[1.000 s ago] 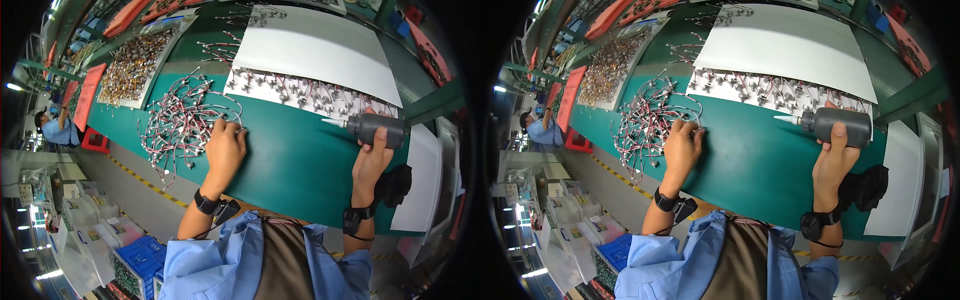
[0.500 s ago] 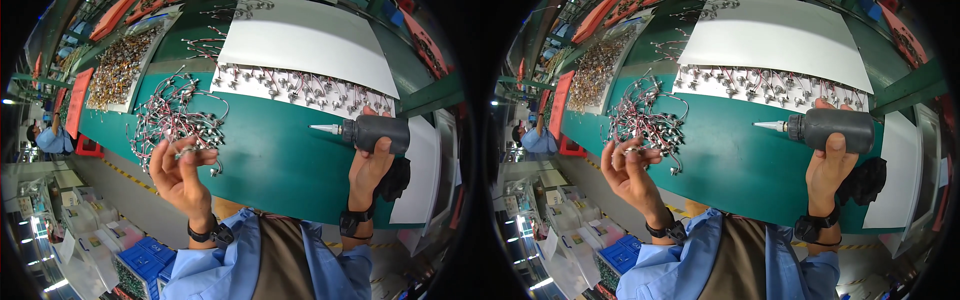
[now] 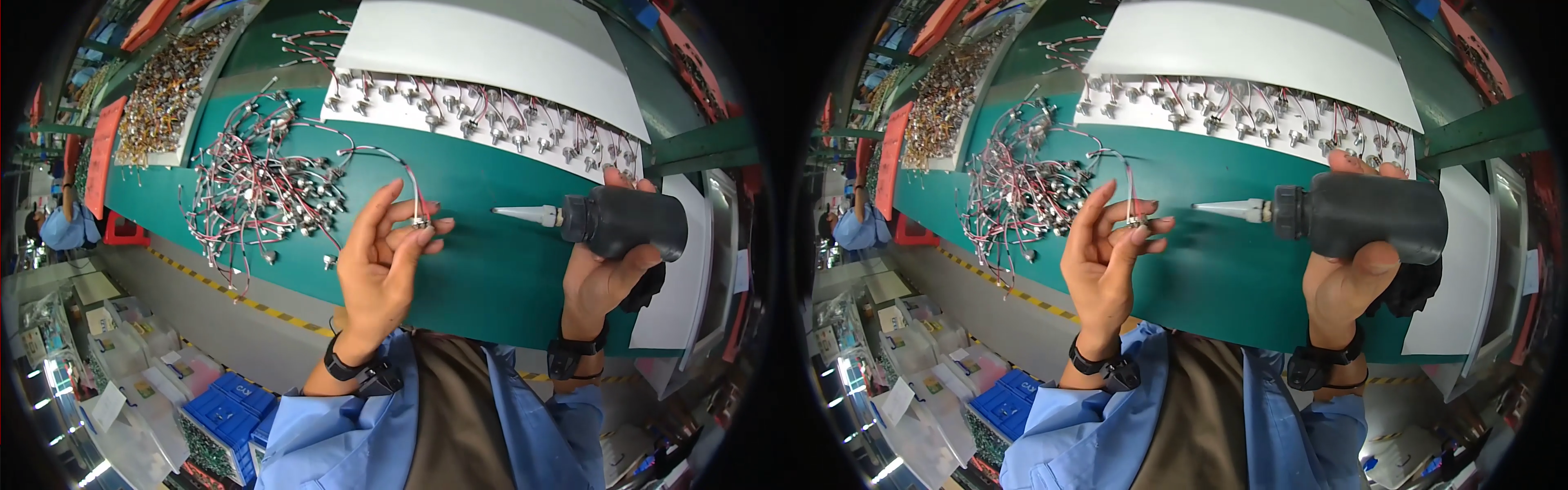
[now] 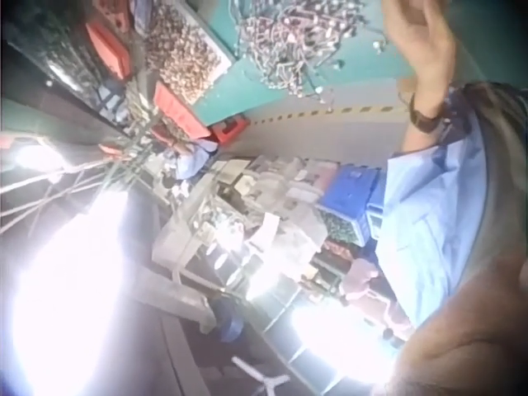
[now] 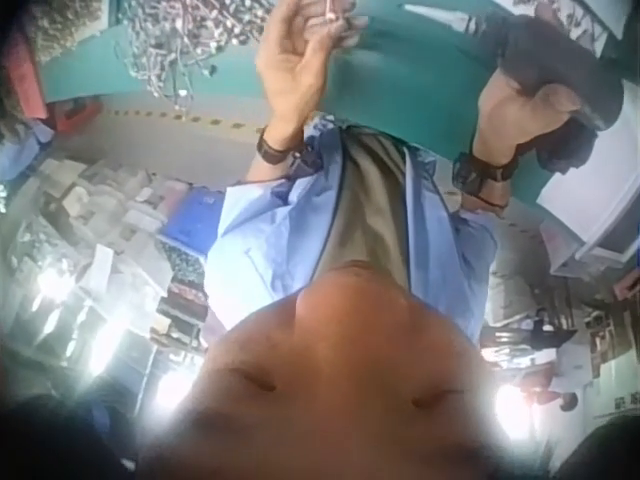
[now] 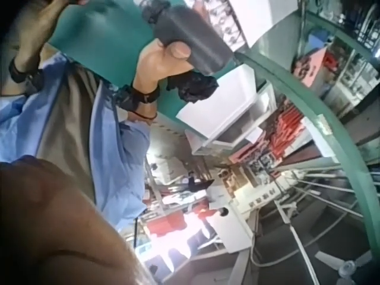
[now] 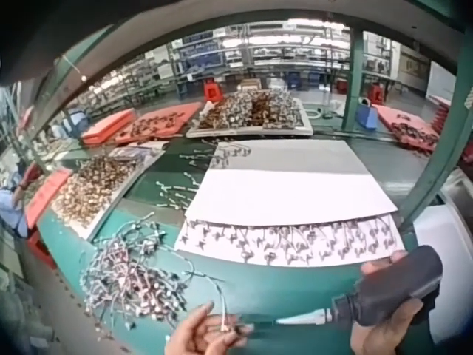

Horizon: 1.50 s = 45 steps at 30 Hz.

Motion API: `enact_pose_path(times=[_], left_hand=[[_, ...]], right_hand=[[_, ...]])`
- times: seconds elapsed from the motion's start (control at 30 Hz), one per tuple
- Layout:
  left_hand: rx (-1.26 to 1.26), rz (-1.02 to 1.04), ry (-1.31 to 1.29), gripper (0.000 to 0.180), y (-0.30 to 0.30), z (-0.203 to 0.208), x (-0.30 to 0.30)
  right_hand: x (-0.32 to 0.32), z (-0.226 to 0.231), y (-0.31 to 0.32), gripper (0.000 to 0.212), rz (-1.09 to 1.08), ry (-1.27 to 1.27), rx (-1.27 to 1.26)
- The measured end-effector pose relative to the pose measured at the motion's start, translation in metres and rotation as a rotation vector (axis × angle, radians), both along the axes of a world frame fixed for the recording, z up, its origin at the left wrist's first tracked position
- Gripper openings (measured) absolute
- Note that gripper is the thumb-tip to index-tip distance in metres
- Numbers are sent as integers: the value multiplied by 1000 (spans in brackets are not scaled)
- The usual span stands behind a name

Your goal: The person picks up a wire assembly, applies glue to the component from a squeeze bottle, and places it onto a white board. This process is repeated for several assemblies, occasionally wiping the glue bottle tip with a black cloth.

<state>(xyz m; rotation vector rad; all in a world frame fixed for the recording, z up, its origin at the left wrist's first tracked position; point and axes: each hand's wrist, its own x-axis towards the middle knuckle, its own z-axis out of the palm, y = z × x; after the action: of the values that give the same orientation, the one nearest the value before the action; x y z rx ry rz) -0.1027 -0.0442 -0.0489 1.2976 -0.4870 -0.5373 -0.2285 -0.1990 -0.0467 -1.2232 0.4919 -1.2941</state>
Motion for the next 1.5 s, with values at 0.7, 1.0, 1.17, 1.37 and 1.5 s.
enact_pose_path(times=[0.7,1.0,1.17,1.37,1.5], left_hand=[[-74,-105,109,17,-6,-21,-3],[-90,-124,129,17,-5,-21,-2],[-96,-125,104,17,-5,-20,-3],[-94,-120,104,17,-6,-19,-5],[-89,-114,111,17,-4,-19,-5]], right_hand=[[1,-11,14,86,247,26,-354],[0,-10,14,87,220,44,-317],[1,-10,13,85,256,22,-357],[5,-9,17,90,168,6,-291],[5,-7,19,88,130,-26,-247]])
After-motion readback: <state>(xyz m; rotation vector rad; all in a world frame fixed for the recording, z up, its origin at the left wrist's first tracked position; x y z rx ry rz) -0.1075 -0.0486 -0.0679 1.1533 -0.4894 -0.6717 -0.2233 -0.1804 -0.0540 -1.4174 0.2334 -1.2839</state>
